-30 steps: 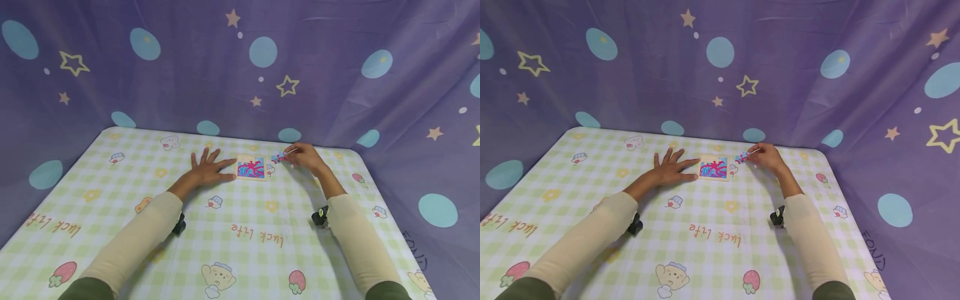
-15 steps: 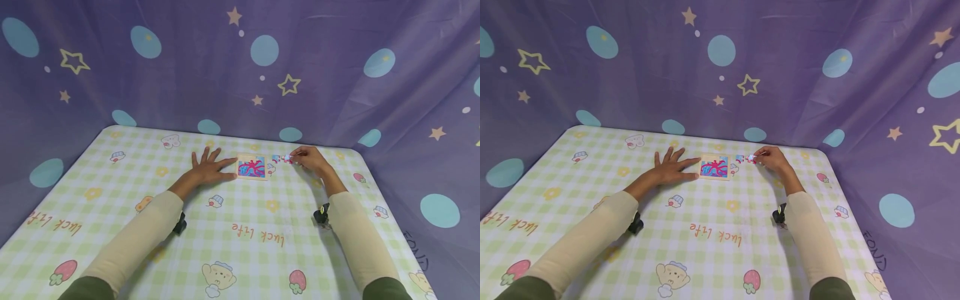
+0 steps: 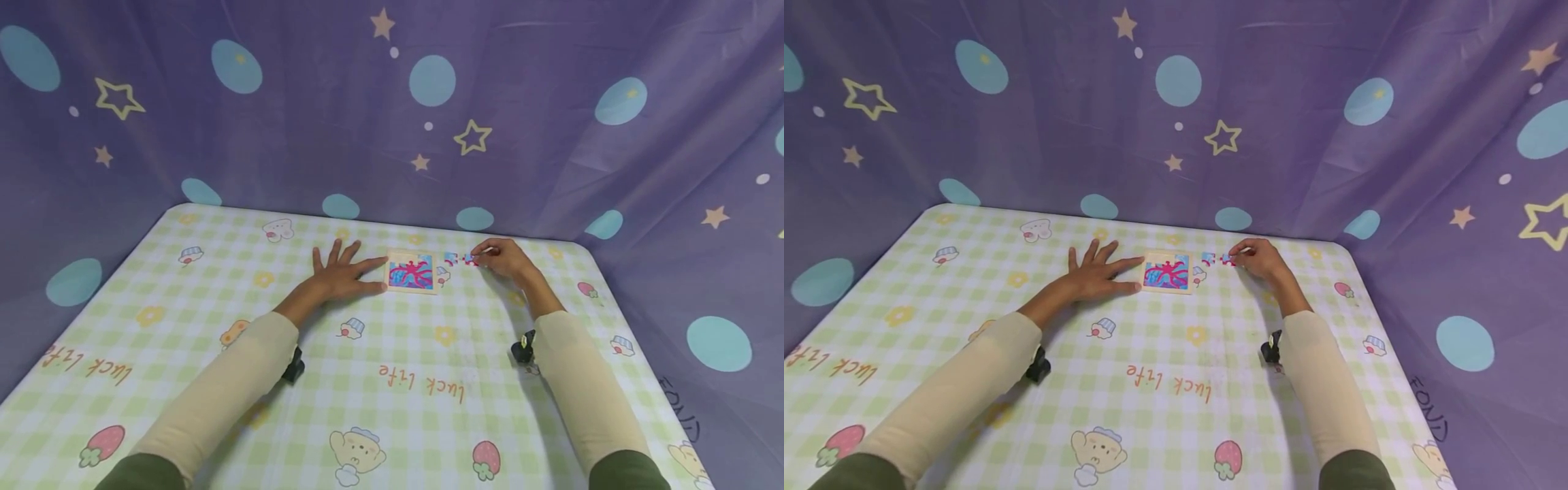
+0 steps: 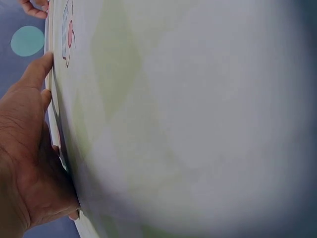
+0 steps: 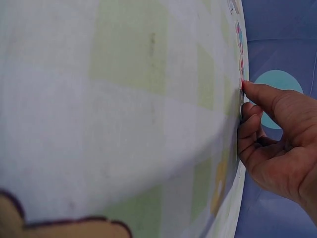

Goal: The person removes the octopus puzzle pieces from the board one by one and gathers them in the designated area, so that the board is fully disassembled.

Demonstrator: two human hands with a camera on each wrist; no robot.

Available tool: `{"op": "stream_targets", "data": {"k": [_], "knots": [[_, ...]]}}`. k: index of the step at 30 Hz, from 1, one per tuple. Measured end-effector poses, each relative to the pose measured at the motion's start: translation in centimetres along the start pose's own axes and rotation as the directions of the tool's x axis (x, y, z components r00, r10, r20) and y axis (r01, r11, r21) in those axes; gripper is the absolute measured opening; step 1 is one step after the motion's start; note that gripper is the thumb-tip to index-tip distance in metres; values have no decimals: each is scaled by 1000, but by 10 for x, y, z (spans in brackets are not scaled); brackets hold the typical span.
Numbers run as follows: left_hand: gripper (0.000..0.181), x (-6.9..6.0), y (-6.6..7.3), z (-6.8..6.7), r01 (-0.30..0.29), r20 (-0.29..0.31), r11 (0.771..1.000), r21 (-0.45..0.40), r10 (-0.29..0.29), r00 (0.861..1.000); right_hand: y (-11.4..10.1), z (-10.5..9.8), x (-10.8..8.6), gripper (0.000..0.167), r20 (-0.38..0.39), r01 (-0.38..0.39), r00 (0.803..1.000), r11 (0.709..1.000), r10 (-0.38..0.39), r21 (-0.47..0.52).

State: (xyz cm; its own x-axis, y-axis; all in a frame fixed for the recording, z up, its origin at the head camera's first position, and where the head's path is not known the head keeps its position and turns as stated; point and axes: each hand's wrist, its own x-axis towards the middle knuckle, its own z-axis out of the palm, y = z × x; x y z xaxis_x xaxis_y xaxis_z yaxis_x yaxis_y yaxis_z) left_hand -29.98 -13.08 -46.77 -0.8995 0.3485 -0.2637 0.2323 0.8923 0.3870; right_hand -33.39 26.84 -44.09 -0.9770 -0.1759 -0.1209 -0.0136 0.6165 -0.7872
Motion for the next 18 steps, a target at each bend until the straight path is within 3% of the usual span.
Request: {"op": "stream_targets", "data": {"k": [11, 18], "knots": [[83, -5, 0, -1, 1, 12, 1000, -9, -1, 1000, -3, 2, -5, 30, 3, 44, 999, 999, -44, 15], [83, 0, -1, -1, -8, 8, 1000, -10, 8, 1000, -3, 1, -3, 31, -18, 23, 1000, 1000, -23, -15]]}}
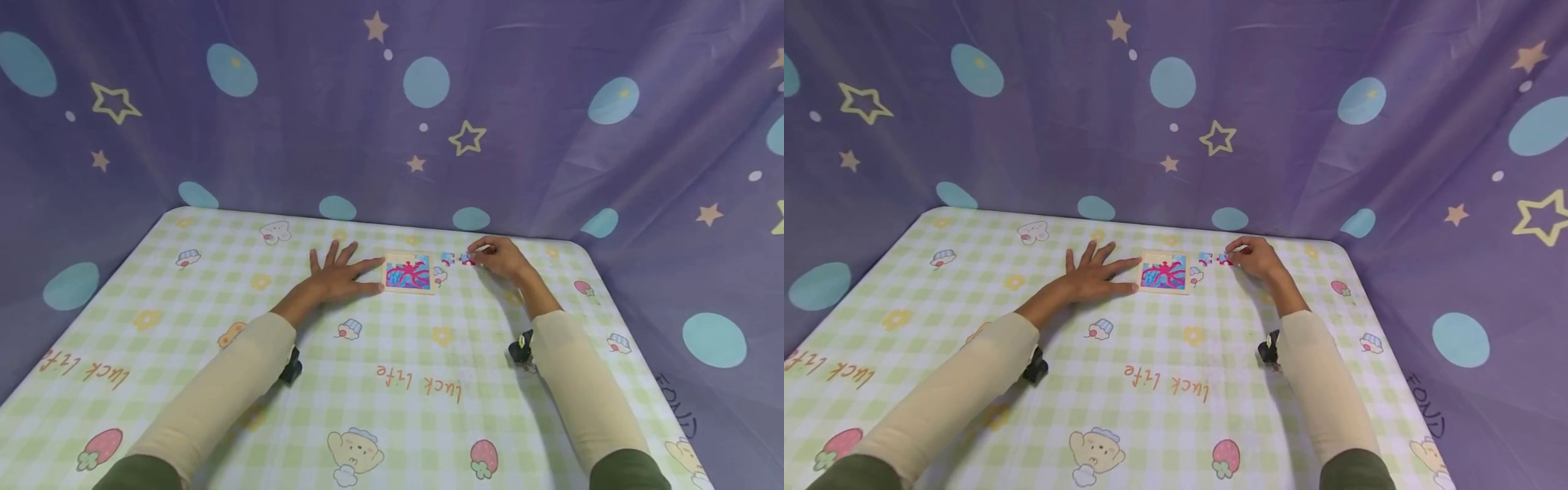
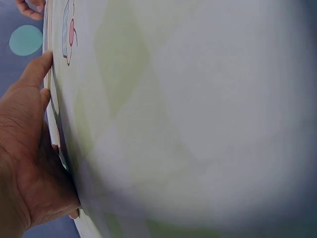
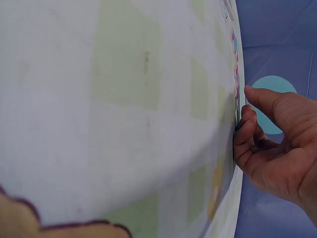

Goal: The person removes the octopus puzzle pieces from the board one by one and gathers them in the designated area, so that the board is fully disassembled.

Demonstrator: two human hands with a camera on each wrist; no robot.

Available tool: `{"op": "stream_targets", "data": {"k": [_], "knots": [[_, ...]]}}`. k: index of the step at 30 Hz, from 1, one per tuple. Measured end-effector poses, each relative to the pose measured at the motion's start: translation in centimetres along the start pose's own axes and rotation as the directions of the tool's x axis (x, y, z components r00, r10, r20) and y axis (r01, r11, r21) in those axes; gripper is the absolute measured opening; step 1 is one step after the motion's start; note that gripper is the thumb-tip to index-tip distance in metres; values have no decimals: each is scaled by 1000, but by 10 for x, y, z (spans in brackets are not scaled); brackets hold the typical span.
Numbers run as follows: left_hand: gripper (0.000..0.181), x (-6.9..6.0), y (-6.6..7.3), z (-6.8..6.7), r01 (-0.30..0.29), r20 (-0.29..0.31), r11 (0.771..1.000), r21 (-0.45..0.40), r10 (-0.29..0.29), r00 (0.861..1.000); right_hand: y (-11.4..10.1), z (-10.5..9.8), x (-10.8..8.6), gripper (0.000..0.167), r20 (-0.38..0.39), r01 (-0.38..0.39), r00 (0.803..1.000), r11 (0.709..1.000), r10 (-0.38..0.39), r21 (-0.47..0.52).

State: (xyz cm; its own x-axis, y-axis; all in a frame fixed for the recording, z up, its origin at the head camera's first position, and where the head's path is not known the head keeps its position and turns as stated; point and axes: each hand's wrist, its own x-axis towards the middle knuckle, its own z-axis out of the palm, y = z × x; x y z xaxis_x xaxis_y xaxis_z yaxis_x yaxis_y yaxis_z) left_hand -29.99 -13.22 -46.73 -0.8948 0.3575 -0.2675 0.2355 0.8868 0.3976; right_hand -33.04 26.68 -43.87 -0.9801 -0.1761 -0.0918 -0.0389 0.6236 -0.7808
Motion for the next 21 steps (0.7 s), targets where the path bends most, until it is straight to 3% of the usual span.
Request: {"op": "stream_targets", "data": {"k": [4, 10, 14, 21], "knots": [[83, 5, -2, 2, 1, 2, 1000, 1, -1, 1000, 3, 1, 2, 33, -39, -16, 999, 999, 14, -49], [85, 7, -5, 3, 1, 1, 1000, -4, -1, 1000, 4, 6, 4, 30, -113, 17, 993, 995, -28, -98], [87, 8, -8, 4, 2, 3, 1000, -2, -2, 1000, -4, 12, 2, 28, -121, 35, 992, 998, -42, -59], [91, 3, -4, 2, -9, -9, 1000, -12, 9, 1000, -18, 26, -2, 28, -69, 32, 997, 998, -29, 46]]}}
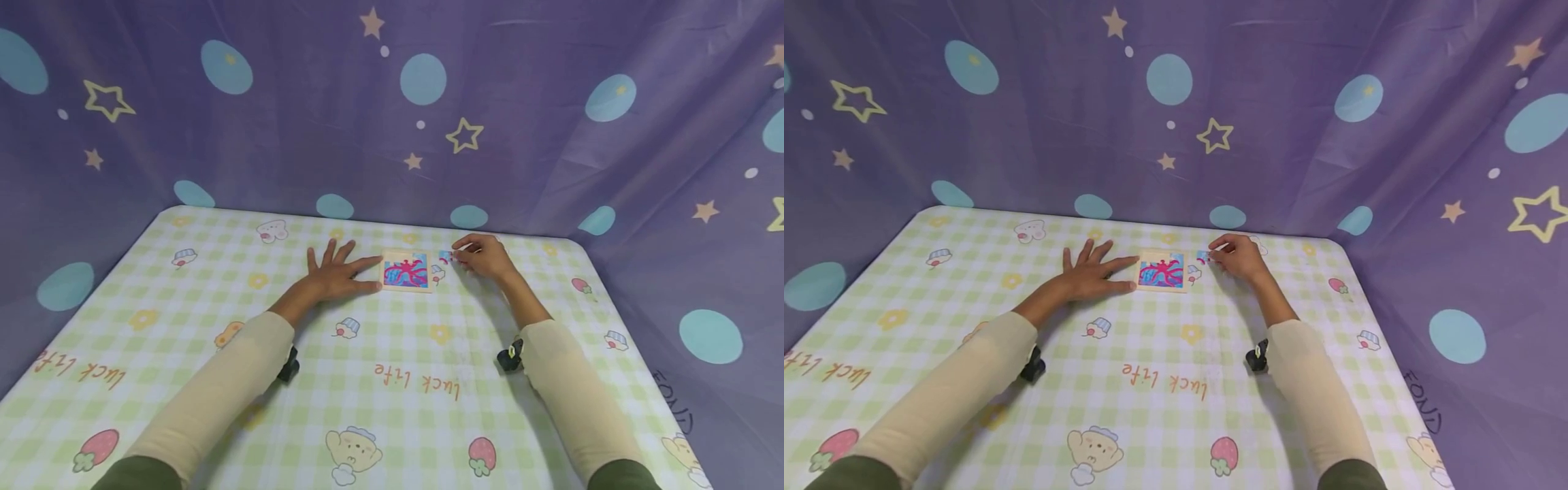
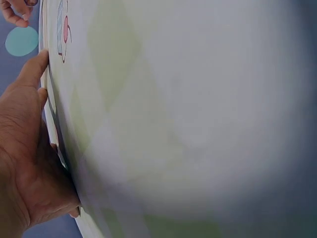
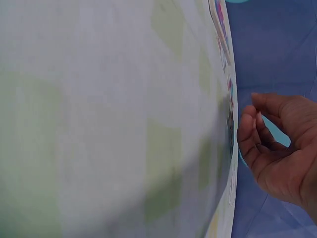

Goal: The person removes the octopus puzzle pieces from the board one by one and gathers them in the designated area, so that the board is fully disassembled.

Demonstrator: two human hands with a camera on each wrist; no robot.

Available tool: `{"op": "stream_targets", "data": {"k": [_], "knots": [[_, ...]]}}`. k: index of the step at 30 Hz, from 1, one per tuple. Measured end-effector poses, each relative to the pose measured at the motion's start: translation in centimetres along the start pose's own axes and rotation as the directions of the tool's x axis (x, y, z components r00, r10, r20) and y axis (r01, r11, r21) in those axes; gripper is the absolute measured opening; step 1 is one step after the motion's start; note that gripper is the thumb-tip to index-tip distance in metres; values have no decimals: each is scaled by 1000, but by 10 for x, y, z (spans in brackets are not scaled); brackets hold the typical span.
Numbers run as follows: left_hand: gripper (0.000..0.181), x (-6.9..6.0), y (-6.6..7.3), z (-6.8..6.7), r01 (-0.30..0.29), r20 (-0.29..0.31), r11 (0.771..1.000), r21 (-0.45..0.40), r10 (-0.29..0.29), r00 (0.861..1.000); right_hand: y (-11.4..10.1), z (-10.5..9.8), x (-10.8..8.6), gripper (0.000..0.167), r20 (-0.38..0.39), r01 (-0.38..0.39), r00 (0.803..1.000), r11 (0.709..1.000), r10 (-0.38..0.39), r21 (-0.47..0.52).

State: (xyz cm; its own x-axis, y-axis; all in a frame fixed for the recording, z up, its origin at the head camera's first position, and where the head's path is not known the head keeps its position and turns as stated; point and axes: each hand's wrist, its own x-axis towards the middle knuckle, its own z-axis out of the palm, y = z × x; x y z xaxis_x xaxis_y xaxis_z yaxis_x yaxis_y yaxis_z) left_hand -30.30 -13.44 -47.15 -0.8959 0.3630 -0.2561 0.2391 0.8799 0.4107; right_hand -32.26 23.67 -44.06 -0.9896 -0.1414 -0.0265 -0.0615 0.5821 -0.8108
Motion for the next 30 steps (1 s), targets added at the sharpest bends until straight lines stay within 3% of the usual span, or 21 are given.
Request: {"op": "stream_targets", "data": {"k": [11, 21, 30], "knots": [[92, 3, -1, -2, 3, 11, 1000, -1, -2, 1000, -14, 21, -1, 27, 81, 25, 996, 998, -29, 55], [87, 2, 2, -3, 19, 15, 999, 29, -19, 1000, -22, 39, 1, 29, 189, 106, 975, 991, -120, 85], [88, 2, 3, -1, 19, 14, 999, 30, -19, 1000, -33, 48, 6, 32, 245, 100, 964, 995, -103, 21]]}}
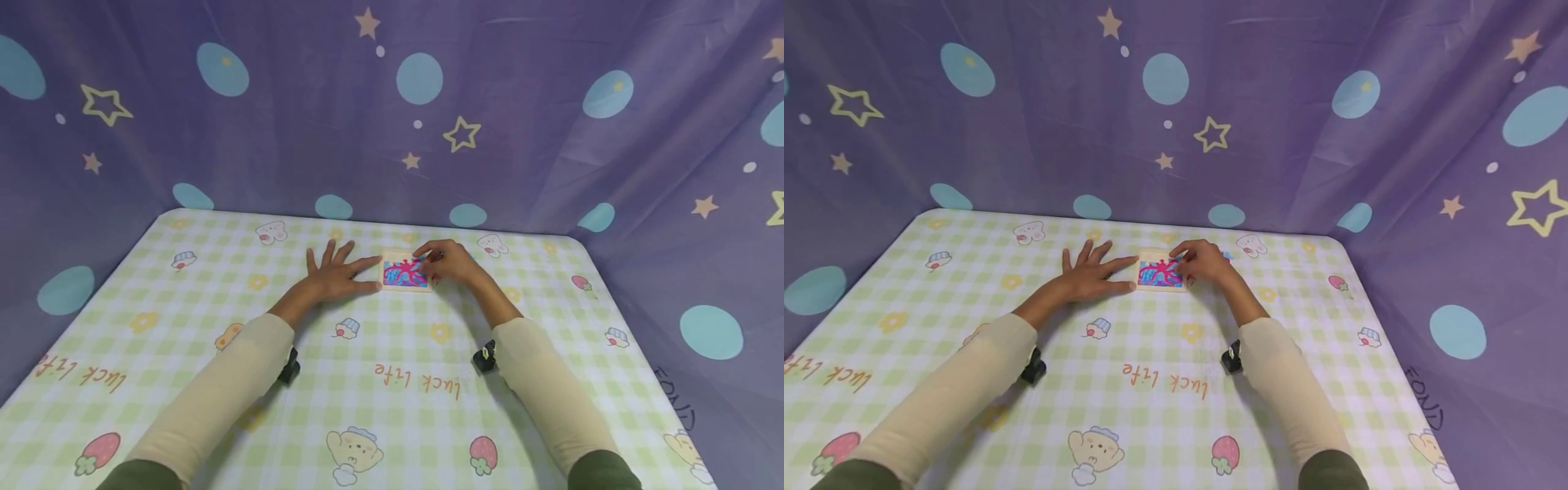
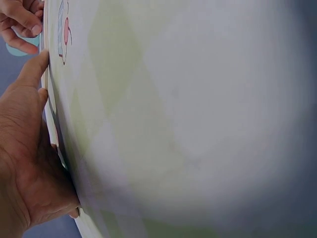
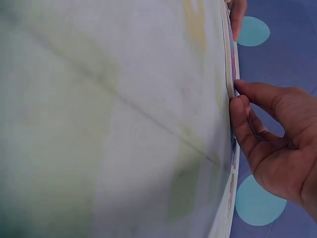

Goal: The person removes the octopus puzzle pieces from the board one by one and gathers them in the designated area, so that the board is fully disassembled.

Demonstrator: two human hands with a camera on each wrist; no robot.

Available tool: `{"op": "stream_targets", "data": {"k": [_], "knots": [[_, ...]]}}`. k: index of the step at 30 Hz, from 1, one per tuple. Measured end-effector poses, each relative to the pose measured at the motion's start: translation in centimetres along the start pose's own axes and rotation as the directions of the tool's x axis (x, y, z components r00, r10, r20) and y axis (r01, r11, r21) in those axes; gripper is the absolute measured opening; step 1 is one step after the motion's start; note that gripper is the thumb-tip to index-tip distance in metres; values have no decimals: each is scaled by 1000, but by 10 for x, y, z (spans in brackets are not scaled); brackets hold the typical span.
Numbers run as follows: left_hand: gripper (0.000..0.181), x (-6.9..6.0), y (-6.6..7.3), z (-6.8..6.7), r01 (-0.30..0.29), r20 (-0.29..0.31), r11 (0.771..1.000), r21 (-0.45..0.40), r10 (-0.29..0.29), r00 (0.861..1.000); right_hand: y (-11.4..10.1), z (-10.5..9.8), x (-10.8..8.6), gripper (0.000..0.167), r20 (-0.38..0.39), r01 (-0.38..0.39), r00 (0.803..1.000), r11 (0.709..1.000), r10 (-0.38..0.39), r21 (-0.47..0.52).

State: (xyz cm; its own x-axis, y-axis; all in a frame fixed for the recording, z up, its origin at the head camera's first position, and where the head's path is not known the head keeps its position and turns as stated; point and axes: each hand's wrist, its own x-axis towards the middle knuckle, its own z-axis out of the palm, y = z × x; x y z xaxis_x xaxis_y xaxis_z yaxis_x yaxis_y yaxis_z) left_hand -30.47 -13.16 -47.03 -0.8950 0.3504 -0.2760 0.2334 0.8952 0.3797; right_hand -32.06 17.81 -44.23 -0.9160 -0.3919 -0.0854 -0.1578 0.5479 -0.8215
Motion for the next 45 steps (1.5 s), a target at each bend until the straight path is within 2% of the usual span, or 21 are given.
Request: {"op": "stream_targets", "data": {"k": [11, 17, 20, 25, 37, 40, 45], "knots": [[85, -3, 4, -2, -3, 7, 1000, -9, 3, 1000, -4, -2, 3, 33, 63, -38, 997, 994, 45, -98], [84, -4, 4, -2, 1, 8, 1000, -2, -1, 1000, -9, 0, 3, 29, 60, -72, 995, 995, 76, -74], [84, -4, 4, -3, 1, 7, 1000, -6, -1, 1000, -11, 1, 3, 30, 43, -73, 996, 996, 76, -57], [84, -2, 2, -2, -8, 5, 1000, -14, 8, 1000, -14, 2, 2, 30, 13, -59, 998, 994, 61, -89], [84, 1, -1, 0, -4, 7, 1000, -16, 4, 1000, -16, 3, 4, 27, -49, -9, 999, 967, -4, -253], [84, 0, 0, 0, -5, 7, 1000, -16, 6, 1000, -16, 3, 4, 25, -73, -5, 997, 967, -14, -254], [85, -1, 0, -1, 1, 11, 1000, -19, -1, 1000, -13, 2, 2, 22, -130, 2, 991, 979, -29, -202]]}}
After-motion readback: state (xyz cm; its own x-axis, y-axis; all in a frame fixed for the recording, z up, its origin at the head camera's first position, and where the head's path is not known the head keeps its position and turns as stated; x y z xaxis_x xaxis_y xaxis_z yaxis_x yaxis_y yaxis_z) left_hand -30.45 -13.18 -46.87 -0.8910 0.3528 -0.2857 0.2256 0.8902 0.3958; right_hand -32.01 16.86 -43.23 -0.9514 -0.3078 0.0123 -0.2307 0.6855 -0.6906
